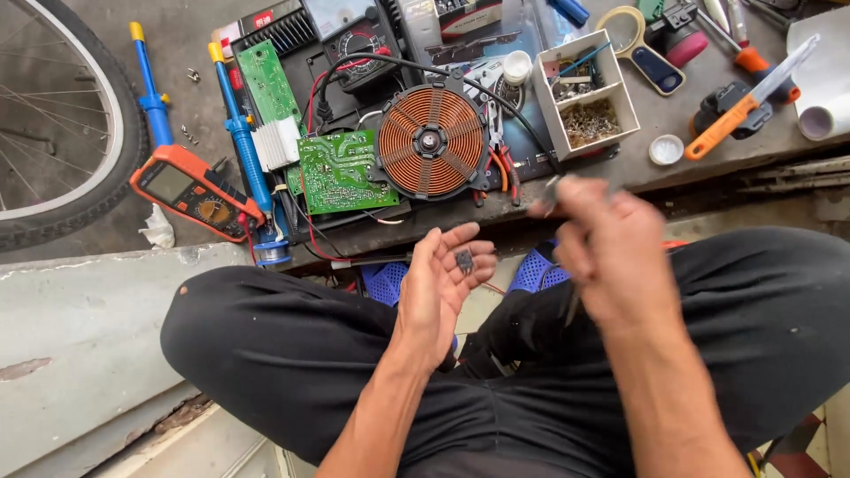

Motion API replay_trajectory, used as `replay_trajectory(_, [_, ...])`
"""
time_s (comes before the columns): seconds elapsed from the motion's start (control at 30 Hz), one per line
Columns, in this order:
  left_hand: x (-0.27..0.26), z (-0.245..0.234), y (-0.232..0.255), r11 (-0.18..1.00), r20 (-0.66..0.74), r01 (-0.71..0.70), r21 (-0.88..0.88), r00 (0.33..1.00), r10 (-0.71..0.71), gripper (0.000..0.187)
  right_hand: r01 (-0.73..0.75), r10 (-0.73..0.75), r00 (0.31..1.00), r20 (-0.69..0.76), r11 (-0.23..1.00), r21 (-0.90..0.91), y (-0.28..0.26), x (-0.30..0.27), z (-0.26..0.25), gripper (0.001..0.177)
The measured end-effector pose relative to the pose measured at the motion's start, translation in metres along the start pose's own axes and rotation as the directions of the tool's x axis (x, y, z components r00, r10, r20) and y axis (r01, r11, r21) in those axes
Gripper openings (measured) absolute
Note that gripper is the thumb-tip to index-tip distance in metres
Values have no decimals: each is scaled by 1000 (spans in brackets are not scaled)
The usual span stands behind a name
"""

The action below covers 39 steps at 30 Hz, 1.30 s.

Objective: The person sits on the floor and uses tweezers to pick up and handle small electronic components from a divided box. They then use a magnifying glass to closely view a small black component held in their hand.

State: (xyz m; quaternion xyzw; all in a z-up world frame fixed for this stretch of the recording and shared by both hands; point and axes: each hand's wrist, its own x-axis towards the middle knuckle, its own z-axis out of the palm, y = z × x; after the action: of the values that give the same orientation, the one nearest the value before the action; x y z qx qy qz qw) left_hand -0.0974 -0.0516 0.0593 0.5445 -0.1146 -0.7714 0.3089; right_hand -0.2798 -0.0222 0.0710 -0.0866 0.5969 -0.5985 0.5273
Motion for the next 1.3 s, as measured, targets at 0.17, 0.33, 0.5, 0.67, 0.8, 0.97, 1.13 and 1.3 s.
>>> replay_trajectory(0.17, [11,19,23,998,6,6,-63,1000,-6,57,239,-247,968,-47,962,-131,-124,1,15,17])
replay_trajectory(0.33, [39,36,40,999,49,-21,-43,999,23,63,515,-456,857,240,786,-342,-194,2,23,25])
replay_trajectory(0.5, [108,53,64,963,72,-176,203,984,164,60,449,-451,893,-3,889,-91,-208,-19,36,18])
replay_trajectory(0.67, [174,101,101,867,174,-249,431,966,191,52,363,-355,932,-78,921,142,-213,-1,65,16])
replay_trajectory(0.8, [278,121,102,757,244,-370,539,928,280,29,356,-352,934,-57,930,94,-225,56,84,24])
replay_trajectory(0.97, [282,170,122,532,221,-332,779,939,263,31,327,-313,931,-189,944,44,-207,122,51,15])
replay_trajectory(1.13, [353,188,99,304,340,-430,850,889,307,27,267,-268,921,-284,963,-43,-199,152,18,17])
replay_trajectory(1.3, [381,194,89,254,386,-452,855,882,269,23,318,-346,879,-327,938,-137,-189,169,-6,12])
